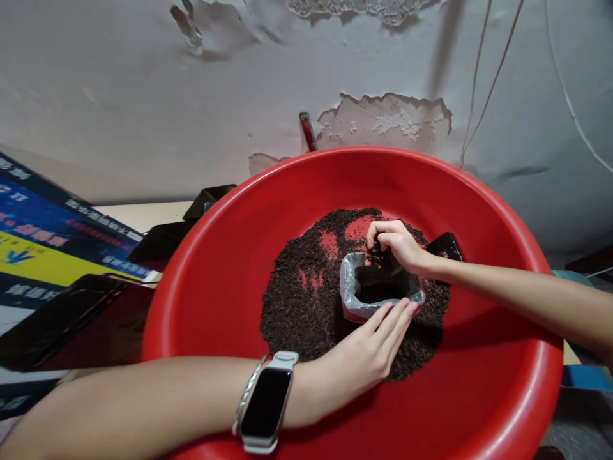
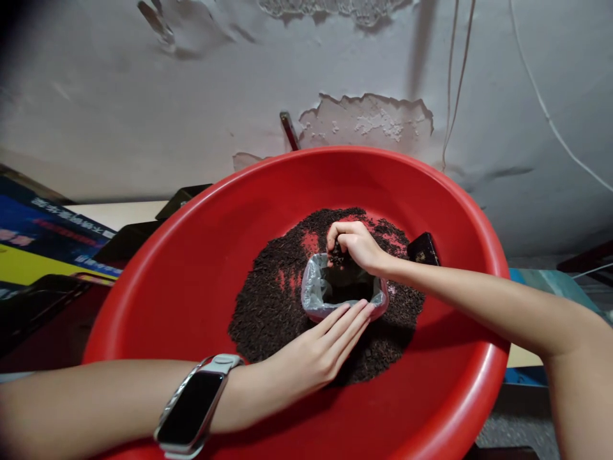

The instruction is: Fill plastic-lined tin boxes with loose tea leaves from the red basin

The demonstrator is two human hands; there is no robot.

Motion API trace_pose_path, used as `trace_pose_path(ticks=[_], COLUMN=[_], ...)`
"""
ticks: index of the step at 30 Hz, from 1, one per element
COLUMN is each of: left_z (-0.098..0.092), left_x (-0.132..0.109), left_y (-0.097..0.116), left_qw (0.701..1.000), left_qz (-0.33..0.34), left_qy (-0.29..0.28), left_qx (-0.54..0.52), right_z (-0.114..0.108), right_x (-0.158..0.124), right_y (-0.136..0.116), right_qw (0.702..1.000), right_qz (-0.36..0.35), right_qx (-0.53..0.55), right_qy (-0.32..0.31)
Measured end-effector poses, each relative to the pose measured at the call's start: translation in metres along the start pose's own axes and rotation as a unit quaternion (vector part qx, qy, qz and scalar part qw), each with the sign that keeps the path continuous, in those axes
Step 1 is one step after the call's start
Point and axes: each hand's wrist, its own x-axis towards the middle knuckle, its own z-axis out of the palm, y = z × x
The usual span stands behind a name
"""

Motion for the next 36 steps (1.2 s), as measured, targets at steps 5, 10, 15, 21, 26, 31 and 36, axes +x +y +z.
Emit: trace_pose_path(ticks=[5, 10, 15, 21, 26, 31, 36], left_z=[0.002, 0.003, 0.004, 0.004, 0.005, 0.005, 0.006], left_x=[0.001, 0.002, 0.005, 0.006, 0.006, 0.005, 0.006], left_y=[0.002, 0.002, 0.001, 0.0, 0.0, -0.001, -0.004], left_qw=[0.998, 0.998, 0.999, 0.999, 0.999, 0.999, 0.996], left_qz=[0.005, 0.008, 0.004, 0.005, 0.006, 0.014, 0.014], left_qy=[-0.005, 0.004, 0.032, 0.042, 0.049, 0.048, 0.066], left_qx=[0.055, 0.06, 0.024, -0.001, -0.013, -0.02, -0.066], right_z=[0.002, 0.002, 0.003, 0.006, 0.005, 0.002, -0.003], right_x=[-0.001, -0.001, -0.002, -0.004, -0.008, -0.012, -0.015], right_y=[-0.001, 0.0, -0.001, -0.005, -0.005, -0.003, -0.014], right_qw=[0.999, 0.998, 0.998, 0.997, 0.989, 0.941, 0.888], right_qz=[-0.015, -0.034, -0.03, -0.029, -0.061, -0.139, -0.243], right_qx=[-0.029, -0.045, -0.059, -0.071, -0.121, -0.269, -0.354], right_qy=[0.009, -0.003, -0.006, -0.018, -0.065, -0.15, -0.164])
